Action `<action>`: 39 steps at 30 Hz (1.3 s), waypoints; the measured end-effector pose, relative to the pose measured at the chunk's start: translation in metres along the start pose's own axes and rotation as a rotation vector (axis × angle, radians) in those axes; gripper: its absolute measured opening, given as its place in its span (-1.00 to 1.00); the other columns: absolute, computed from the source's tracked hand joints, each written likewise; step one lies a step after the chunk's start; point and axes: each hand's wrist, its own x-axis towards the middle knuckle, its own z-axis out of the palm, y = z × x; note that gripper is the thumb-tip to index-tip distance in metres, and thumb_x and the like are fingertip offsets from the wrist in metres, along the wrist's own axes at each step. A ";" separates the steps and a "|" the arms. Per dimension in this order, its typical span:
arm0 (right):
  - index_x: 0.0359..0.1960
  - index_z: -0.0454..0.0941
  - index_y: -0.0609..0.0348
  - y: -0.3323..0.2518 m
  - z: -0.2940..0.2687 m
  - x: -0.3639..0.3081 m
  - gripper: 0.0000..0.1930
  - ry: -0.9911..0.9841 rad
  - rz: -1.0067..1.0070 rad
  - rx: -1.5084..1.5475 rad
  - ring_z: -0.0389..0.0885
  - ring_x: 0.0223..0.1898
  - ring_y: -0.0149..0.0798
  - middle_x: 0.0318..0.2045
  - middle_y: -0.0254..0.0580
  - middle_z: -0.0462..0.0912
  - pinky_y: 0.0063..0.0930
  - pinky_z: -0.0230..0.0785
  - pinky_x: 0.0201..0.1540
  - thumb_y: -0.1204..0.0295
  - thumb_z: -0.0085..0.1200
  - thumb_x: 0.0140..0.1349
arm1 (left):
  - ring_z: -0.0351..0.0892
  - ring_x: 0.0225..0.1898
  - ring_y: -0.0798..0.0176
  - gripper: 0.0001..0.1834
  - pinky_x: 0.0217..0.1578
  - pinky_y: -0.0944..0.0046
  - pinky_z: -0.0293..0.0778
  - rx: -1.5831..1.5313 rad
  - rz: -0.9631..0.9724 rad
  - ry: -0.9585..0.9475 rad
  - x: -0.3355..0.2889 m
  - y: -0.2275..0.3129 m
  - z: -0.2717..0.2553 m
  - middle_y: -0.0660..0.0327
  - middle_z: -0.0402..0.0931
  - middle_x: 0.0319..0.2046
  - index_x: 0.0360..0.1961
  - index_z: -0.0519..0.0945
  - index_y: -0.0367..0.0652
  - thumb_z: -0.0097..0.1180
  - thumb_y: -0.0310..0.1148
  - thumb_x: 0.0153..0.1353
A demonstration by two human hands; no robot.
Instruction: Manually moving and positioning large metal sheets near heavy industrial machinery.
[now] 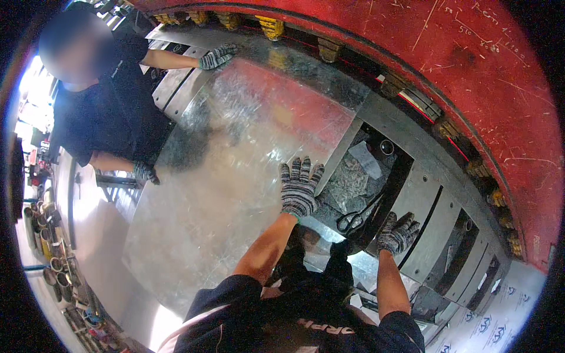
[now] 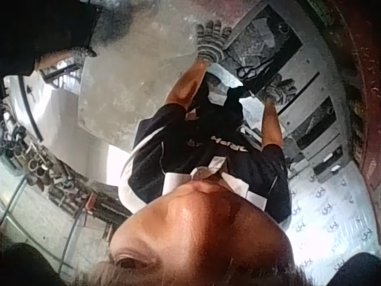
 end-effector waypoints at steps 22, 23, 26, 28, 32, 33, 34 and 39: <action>0.63 0.21 -0.02 0.011 0.013 0.005 -0.06 0.033 -0.047 0.066 0.02 0.63 0.36 0.62 0.29 0.11 0.10 -0.11 0.65 -0.35 -0.02 0.40 | -0.27 0.68 -0.37 0.18 0.54 -0.58 -0.45 0.103 -0.010 0.019 0.003 0.003 0.014 -0.14 -0.13 0.68 0.69 0.07 0.19 0.36 0.24 0.12; 0.63 0.21 -0.02 0.010 0.012 0.003 -0.06 0.029 -0.046 0.064 0.02 0.63 0.36 0.62 0.29 0.11 0.10 -0.11 0.65 -0.35 -0.02 0.40 | -0.26 0.68 -0.36 0.17 0.54 -0.58 -0.45 0.100 -0.010 0.032 0.003 0.003 0.016 -0.14 -0.13 0.68 0.69 0.08 0.20 0.36 0.24 0.12; 0.63 0.21 -0.03 0.005 0.005 0.002 -0.06 0.009 -0.014 0.074 0.03 0.63 0.35 0.62 0.28 0.12 0.11 -0.10 0.65 -0.35 -0.02 0.40 | -0.25 0.68 -0.35 0.17 0.55 -0.58 -0.44 0.109 -0.007 0.023 0.001 0.003 0.015 -0.13 -0.13 0.68 0.69 0.09 0.20 0.35 0.25 0.12; 0.64 0.20 -0.01 0.004 0.001 0.002 -0.06 -0.014 -0.010 0.046 0.03 0.63 0.34 0.62 0.28 0.12 0.10 -0.11 0.65 -0.35 -0.04 0.41 | -0.24 0.68 -0.35 0.16 0.55 -0.58 -0.43 0.114 -0.006 0.042 0.002 0.002 0.019 -0.13 -0.12 0.68 0.68 0.10 0.19 0.35 0.26 0.12; 0.64 0.19 0.01 0.006 -0.002 0.002 -0.06 -0.024 -0.003 0.059 0.03 0.63 0.33 0.62 0.28 0.12 0.09 -0.12 0.66 -0.36 -0.07 0.42 | -0.23 0.68 -0.34 0.15 0.55 -0.58 -0.43 0.112 -0.006 0.028 0.003 0.006 0.014 -0.13 -0.11 0.68 0.68 0.11 0.19 0.33 0.27 0.13; 0.64 0.19 0.02 0.006 -0.002 0.002 -0.06 -0.023 0.003 0.065 0.03 0.63 0.33 0.62 0.28 0.12 0.09 -0.12 0.66 -0.36 -0.08 0.42 | -0.23 0.68 -0.34 0.15 0.55 -0.58 -0.43 0.110 -0.003 0.026 0.003 0.006 0.014 -0.13 -0.11 0.68 0.68 0.11 0.19 0.33 0.27 0.13; 0.64 0.19 0.02 0.004 -0.001 0.002 -0.06 -0.024 0.003 0.074 0.03 0.63 0.33 0.62 0.28 0.12 0.09 -0.13 0.66 -0.36 -0.09 0.42 | -0.23 0.68 -0.34 0.14 0.55 -0.57 -0.43 0.108 -0.007 0.030 0.002 0.005 0.012 -0.13 -0.10 0.67 0.68 0.11 0.19 0.33 0.26 0.14; 0.63 0.20 0.04 -0.002 -0.001 0.001 -0.08 -0.034 -0.015 0.056 0.03 0.63 0.33 0.61 0.28 0.13 0.07 -0.16 0.67 -0.34 -0.10 0.44 | -0.21 0.68 -0.33 0.13 0.55 -0.57 -0.43 0.152 -0.023 0.042 -0.001 0.000 0.013 -0.12 -0.08 0.67 0.68 0.12 0.19 0.33 0.22 0.14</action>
